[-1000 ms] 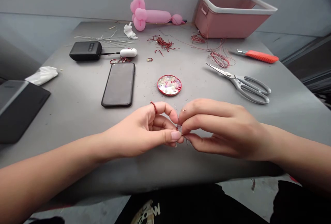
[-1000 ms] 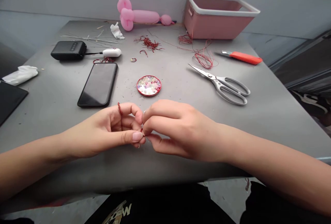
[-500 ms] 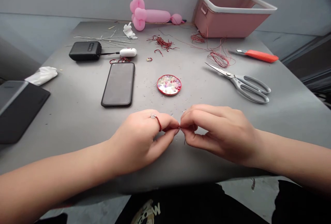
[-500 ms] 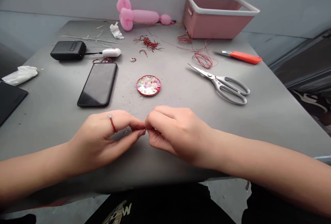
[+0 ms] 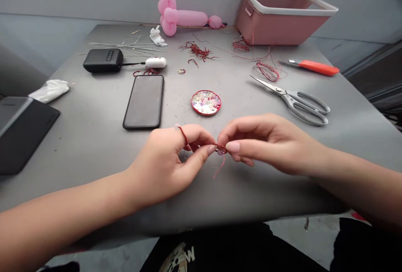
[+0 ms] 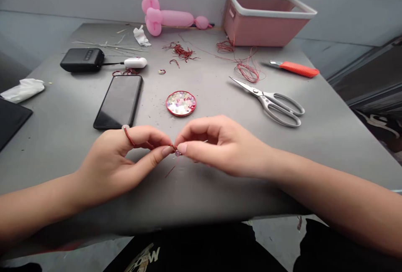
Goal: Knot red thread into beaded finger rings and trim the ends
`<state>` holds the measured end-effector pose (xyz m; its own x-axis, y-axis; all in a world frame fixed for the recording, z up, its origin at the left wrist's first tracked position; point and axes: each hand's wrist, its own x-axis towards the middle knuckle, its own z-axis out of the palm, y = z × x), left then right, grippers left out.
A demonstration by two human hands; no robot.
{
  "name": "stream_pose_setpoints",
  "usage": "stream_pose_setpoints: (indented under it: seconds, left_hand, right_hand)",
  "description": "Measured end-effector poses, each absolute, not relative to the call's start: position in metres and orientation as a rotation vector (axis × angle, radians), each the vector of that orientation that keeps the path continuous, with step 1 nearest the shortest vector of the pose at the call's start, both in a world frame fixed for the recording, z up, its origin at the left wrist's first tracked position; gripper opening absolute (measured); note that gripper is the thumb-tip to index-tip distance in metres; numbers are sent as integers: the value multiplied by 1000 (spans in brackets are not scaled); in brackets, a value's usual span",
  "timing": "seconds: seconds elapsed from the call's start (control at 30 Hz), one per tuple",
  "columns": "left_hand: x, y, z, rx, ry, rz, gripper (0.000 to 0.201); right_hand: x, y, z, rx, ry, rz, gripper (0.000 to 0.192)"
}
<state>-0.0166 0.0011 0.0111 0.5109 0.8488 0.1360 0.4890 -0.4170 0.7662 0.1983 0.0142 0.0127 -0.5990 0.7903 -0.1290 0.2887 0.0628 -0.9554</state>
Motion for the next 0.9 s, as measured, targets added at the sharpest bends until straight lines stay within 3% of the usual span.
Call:
stream_pose_setpoints:
  seconds: [0.13,0.3,0.9]
  left_hand:
    - [-17,2,13,2064,1073,696,10]
    - [-17,1,11,2089,1073,657,9]
    - [-14,-2,7,2041,1096,508,11]
  right_hand:
    - [202,27,5,-986,-1631,2025,16]
    - [200,31,-2,-965,-1463,2228,13]
    - [193,19,0,-1207,-1882,1817,11]
